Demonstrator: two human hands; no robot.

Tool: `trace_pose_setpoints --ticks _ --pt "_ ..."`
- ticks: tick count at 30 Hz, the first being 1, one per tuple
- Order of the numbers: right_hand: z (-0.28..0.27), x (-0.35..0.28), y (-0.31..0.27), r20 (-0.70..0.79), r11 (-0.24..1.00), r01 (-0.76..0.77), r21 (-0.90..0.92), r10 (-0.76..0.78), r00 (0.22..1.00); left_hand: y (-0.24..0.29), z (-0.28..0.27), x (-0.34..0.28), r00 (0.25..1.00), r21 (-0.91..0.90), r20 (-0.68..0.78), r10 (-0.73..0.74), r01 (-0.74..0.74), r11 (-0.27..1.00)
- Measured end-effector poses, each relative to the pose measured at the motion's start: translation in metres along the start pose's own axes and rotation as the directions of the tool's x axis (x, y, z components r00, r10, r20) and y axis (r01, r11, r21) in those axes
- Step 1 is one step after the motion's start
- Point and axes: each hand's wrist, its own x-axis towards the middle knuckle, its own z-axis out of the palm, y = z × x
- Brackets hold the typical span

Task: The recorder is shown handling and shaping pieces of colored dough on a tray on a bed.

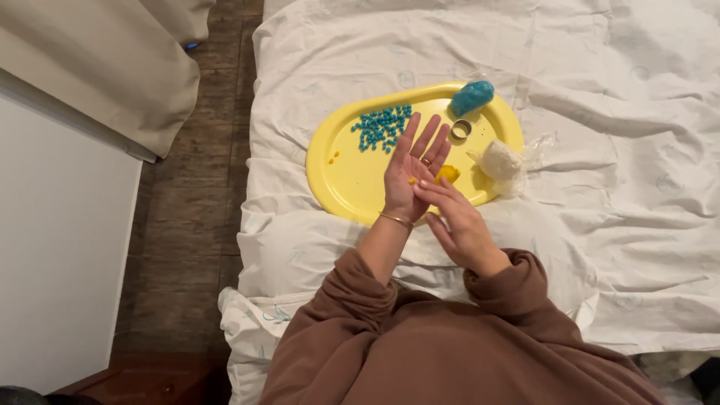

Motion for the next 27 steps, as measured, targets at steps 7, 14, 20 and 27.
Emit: trace_pose_setpoints --ticks 7,14,20,27 --pt "0.016 0.006 -0.002 -0.237 0.846 -0.171 0.506 0.327 0.915 0.002 0.012 -0.016 0.994 -0.207 0.110 0.030 -0.006 0.978" --pt "0.032 0.040 0.012 -0.145 0.989 0.004 -0.148 -0.026 0.989 0.009 0.028 -0.065 0.978 0.036 0.201 -0.048 0.042 0.998" --pt "0.058 0.016 -0.011 -0.025 0.981 0.186 0.045 -0.185 0.982 0.007 0.010 -0.073 0.994 0.109 0.108 -0.006 -0.006 0.994" --pt "0.063 0.007 -0.013 -0.074 0.939 0.327 -0.107 -0.336 0.939 0.042 0.054 -0.084 0.998 -0.017 0.009 -0.063 0.064 0.998"
